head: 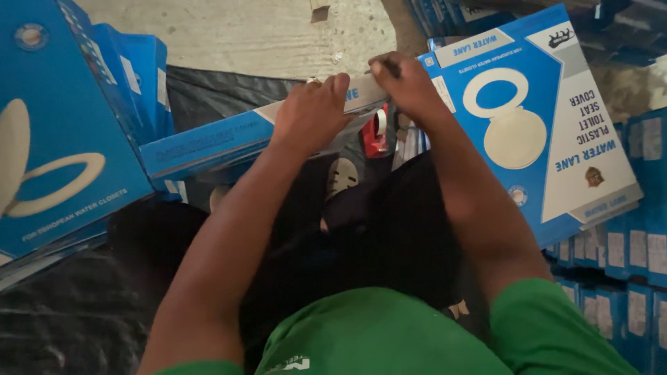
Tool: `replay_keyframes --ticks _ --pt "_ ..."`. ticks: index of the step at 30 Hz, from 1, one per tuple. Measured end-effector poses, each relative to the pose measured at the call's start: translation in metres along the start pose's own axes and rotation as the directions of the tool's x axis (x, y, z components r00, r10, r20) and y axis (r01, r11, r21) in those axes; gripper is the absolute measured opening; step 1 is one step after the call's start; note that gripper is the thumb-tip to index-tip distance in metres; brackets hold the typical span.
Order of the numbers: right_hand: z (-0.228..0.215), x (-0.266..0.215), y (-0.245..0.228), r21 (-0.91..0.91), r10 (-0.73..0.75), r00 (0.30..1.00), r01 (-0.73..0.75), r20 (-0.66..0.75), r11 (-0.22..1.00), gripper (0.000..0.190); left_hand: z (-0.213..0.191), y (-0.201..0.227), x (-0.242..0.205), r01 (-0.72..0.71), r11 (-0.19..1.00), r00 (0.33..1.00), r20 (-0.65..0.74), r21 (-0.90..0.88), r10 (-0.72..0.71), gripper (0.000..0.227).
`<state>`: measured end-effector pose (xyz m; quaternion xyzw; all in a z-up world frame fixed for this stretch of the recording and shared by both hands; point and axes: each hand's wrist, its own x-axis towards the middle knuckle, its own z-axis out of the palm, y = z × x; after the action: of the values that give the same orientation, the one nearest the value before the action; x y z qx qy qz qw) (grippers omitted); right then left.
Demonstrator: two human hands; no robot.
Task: The person sits on the floor and repeatedly folds and tapes blue and white cardboard boxes labeled 'Water Lane Plastic Toilet Seat Cover.' They use a red handheld tape dispenser to seal the boxes and stack the finished units to the left.
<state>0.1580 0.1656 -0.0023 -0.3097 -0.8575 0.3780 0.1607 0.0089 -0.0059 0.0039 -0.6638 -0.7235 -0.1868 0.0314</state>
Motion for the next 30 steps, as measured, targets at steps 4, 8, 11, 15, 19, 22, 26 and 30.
replay_keyframes --ticks 4,8,11,15,19,22,26,30 --pt "0.000 -0.010 0.003 0.072 -0.148 0.987 0.144 0.056 0.987 0.044 0.009 -0.003 -0.001 -0.013 1.000 1.000 -0.003 0.017 0.013 0.055" --pt "0.011 0.001 0.000 -0.177 -0.032 0.991 0.009 -0.126 0.984 0.032 0.004 -0.004 0.004 0.000 1.000 1.000 -0.020 0.004 0.000 0.057" --pt "0.008 0.009 0.002 -0.134 -0.029 0.999 0.025 -0.032 0.991 0.031 0.005 -0.005 0.003 0.019 1.000 1.000 0.012 0.022 -0.019 0.060" --pt "0.002 0.003 0.004 -0.252 -0.558 0.790 0.611 0.254 0.751 0.066 0.012 -0.009 0.005 0.018 1.000 1.000 -0.011 0.013 -0.017 0.062" --pt "0.005 -0.009 -0.005 -0.425 -0.519 0.810 0.586 0.273 0.690 0.071 0.005 -0.017 0.007 -0.006 1.000 0.998 0.060 -0.026 0.008 0.061" --pt "0.011 -0.012 -0.011 -0.464 -0.545 0.799 0.595 0.254 0.657 0.072 -0.023 -0.031 -0.015 0.041 0.998 0.977 0.213 -0.045 -0.030 0.063" --pt "0.011 -0.008 -0.011 -0.522 -0.572 0.782 0.605 0.249 0.601 0.068 -0.082 -0.061 -0.075 0.173 0.980 0.908 0.370 0.096 -0.196 0.084" --pt "0.011 0.009 -0.010 -0.494 -0.553 0.783 0.614 0.284 0.616 0.063 -0.106 -0.075 -0.115 0.136 0.958 0.905 0.362 0.253 -0.224 0.071"
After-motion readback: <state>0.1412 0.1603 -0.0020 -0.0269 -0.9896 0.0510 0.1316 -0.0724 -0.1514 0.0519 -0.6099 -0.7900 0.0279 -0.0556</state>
